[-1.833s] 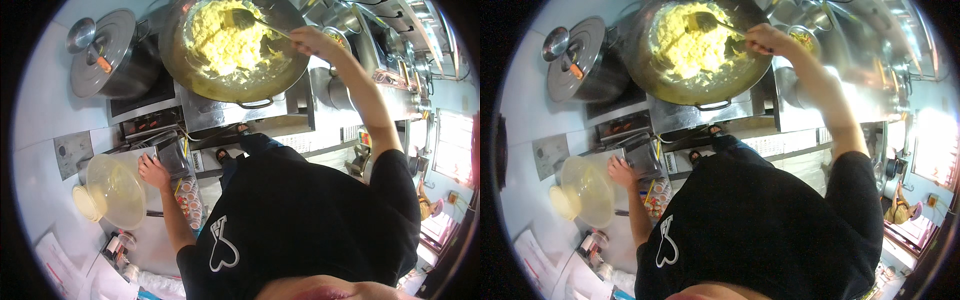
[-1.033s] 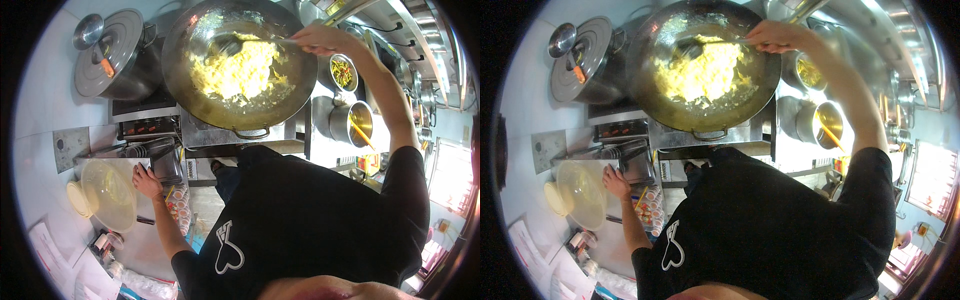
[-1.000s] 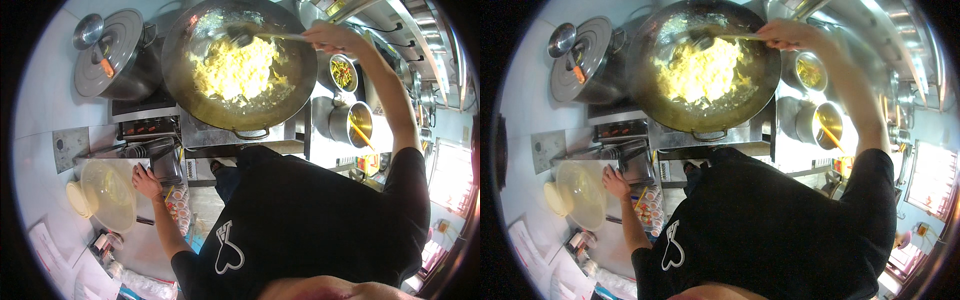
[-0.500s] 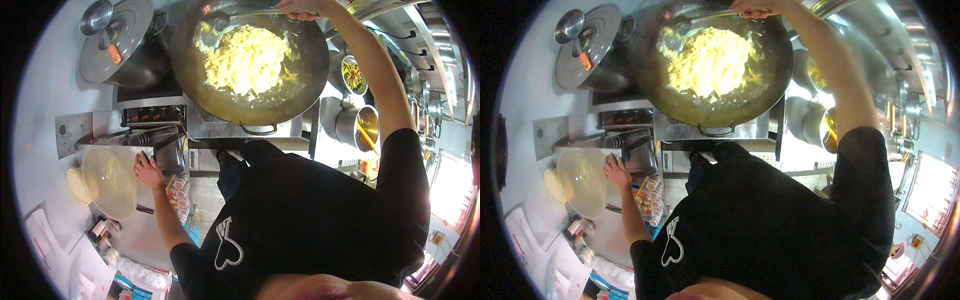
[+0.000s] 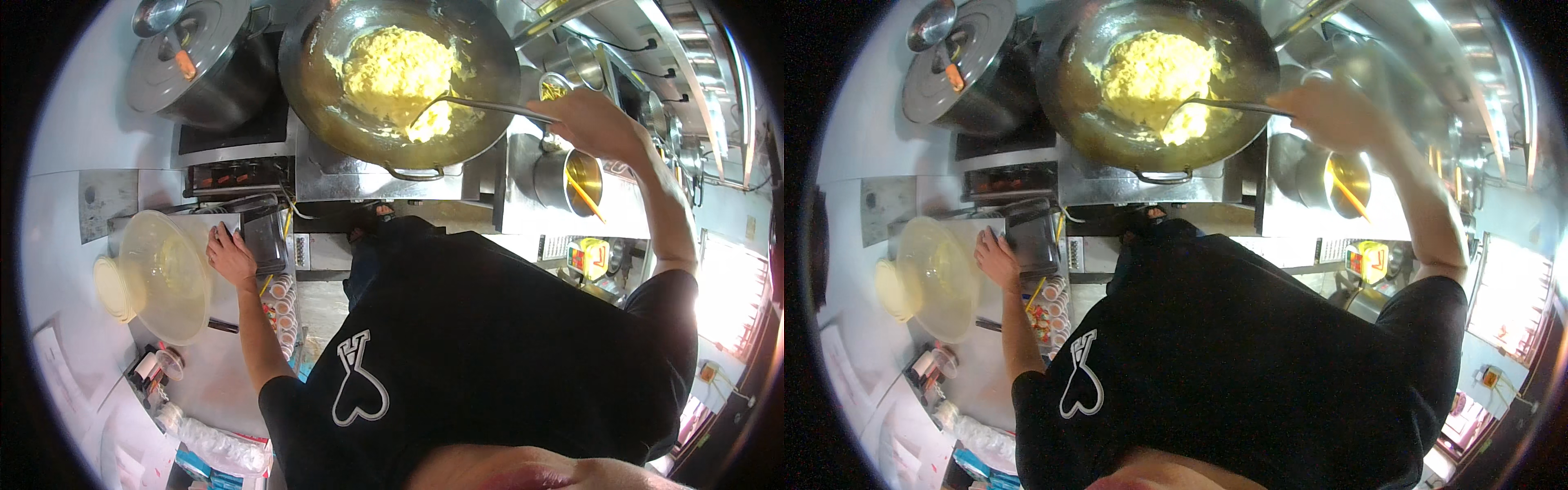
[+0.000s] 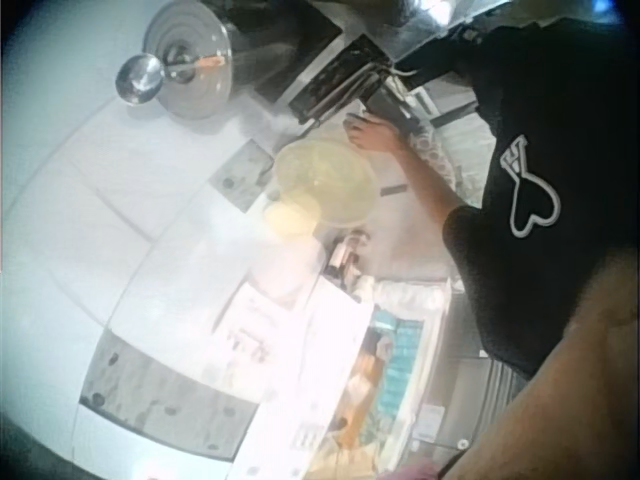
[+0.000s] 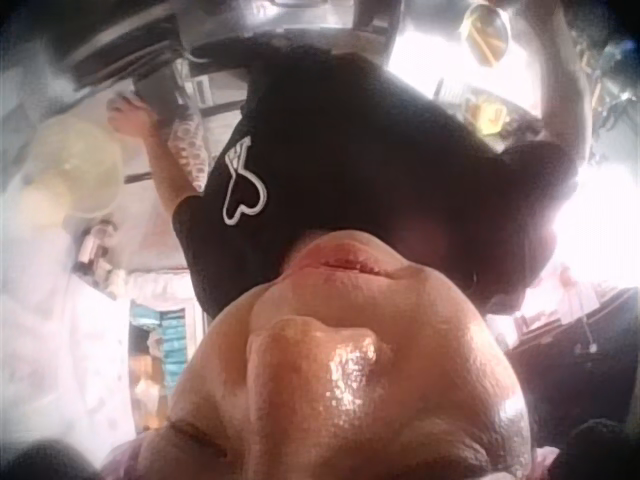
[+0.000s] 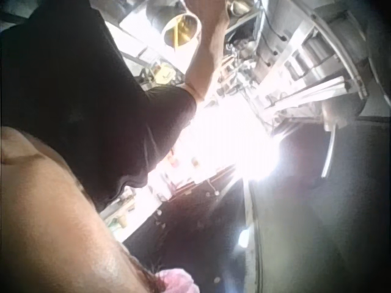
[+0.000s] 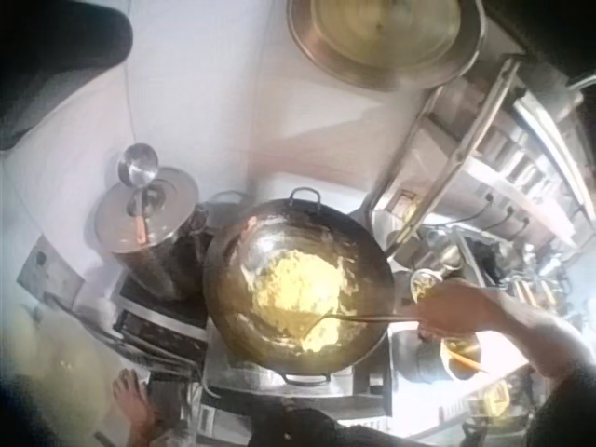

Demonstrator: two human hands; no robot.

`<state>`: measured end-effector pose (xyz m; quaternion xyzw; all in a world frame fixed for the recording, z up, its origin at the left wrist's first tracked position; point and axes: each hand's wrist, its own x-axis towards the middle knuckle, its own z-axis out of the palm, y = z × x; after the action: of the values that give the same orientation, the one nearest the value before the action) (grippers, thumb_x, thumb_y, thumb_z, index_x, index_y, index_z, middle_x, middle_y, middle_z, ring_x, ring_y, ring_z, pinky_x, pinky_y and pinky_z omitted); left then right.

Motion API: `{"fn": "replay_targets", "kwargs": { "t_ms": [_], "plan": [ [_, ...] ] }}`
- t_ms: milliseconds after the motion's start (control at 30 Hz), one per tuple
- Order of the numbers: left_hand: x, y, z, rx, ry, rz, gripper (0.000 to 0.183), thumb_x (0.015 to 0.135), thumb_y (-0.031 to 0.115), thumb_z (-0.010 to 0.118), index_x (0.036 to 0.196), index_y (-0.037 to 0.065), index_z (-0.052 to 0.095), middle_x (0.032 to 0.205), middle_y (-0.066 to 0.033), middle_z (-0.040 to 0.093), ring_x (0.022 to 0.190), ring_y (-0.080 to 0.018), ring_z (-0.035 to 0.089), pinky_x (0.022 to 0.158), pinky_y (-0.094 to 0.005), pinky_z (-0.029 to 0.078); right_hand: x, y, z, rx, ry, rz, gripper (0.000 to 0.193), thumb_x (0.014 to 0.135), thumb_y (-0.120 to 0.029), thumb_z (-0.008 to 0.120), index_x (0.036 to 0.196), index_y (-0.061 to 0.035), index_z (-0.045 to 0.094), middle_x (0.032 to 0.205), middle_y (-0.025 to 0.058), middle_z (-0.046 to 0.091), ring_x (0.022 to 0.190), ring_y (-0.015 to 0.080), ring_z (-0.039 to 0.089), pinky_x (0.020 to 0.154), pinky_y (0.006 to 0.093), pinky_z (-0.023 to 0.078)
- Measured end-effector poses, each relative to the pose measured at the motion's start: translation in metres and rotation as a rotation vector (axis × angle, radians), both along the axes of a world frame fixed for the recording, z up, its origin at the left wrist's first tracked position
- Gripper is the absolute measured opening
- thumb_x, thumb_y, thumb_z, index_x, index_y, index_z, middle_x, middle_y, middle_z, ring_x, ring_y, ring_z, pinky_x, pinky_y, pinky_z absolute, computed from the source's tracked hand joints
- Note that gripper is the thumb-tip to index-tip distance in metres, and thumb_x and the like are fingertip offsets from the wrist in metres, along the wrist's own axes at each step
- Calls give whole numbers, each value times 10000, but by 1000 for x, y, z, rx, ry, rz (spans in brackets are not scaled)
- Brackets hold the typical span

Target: The person stirs and scrambles a large quantity of beaten eggs in a wok using a spatula. The eggs are continuously mixed over heat until they form a solid mass.

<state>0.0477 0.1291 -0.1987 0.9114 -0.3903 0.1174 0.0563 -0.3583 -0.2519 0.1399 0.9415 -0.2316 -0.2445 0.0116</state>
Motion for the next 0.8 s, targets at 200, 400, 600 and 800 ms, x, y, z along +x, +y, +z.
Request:
{"fn": "replay_targets", "kwargs": {
  "t_ms": [200,400,600,800],
  "plan": [
    [1,4,1,15,-5,30,397,902,327,491,1258,149,483,1284,-59,467,1127,-297,457,880,-457,395,9,52,-34,103,180,-224,259,825,-84,550,1081,-46,537,820,193,624,822,355,626,723,469,476],
    [5,1,-4,-10,2,35,396,882,312,534,1248,164,496,1271,-53,482,1131,-290,464,893,-451,395,73,8,-162,-35,-84,-242,141,804,-32,543,921,15,604,876,195,663,822,317,666,663,398,540],
    [9,2,-11,-75,-13,-12,383,897,331,506,1241,163,506,1268,-64,485,1134,-309,466,897,-463,394,71,-82,-175,-199,-137,-195,198,785,-107,574,929,2,655,851,154,675,804,299,670,671,375,539],
    [4,8,-11,-33,8,46,391,898,343,502,1246,167,498,1271,-58,482,1136,-307,466,888,-464,398,8,-37,-27,79,-60,-192,203,781,-193,558,911,-56,633,709,148,620,676,281,614,642,407,462]
  ]
}}
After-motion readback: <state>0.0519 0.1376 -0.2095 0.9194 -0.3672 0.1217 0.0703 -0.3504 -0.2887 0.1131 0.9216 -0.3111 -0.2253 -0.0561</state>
